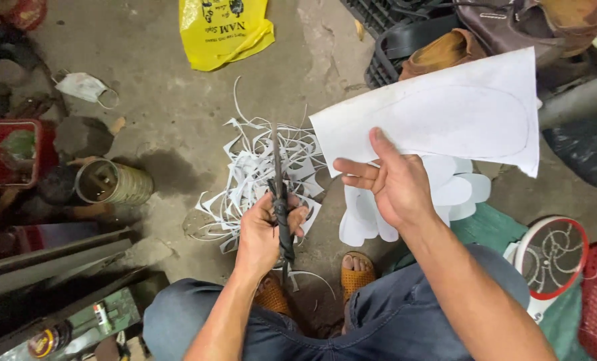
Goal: Cutting out shoe insole templates from a white sheet of material using scissors
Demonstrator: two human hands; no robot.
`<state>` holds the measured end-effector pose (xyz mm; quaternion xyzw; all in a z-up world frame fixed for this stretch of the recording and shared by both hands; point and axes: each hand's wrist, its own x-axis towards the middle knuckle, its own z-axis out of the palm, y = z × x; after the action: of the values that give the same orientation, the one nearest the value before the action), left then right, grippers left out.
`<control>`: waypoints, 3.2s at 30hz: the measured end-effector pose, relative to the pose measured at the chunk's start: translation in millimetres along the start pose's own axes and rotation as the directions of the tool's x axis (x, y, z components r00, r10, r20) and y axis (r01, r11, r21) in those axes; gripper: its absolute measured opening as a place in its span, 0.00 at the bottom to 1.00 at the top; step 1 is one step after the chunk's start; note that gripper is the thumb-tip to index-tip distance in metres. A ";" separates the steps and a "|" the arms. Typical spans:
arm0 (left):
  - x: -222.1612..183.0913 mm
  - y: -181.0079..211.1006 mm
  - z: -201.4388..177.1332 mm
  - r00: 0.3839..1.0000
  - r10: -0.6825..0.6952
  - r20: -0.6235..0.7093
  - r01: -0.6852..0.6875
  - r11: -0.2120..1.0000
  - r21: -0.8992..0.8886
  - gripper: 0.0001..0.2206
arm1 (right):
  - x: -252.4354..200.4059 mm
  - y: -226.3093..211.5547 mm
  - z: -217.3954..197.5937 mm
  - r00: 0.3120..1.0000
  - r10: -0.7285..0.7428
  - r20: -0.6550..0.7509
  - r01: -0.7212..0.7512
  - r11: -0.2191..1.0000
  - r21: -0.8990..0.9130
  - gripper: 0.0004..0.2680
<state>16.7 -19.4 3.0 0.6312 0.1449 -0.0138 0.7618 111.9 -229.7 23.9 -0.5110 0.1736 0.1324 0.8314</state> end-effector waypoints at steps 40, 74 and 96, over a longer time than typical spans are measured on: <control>-14.6 14.3 18.0 0.975 -0.180 0.129 0.065 0.790 0.610 0.23 | -31.5 -6.3 42.6 0.999 0.005 -0.031 -0.003 0.998 0.056 0.18; -4.5 -39.4 -3.3 0.978 0.008 0.208 -0.151 0.715 0.683 0.22 | -5.4 -9.2 -1.7 0.993 -0.097 0.067 0.113 0.938 -0.327 0.12; -15.1 26.2 18.9 0.967 -0.168 0.191 -0.013 0.717 0.697 0.28 | -17.8 -26.3 9.8 0.975 -0.038 0.217 0.141 0.866 -0.481 0.12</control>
<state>11.4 -34.7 34.7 0.8569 0.0624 -0.1753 0.4808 107.8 -233.3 56.6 -0.6976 0.0254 0.1840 0.6920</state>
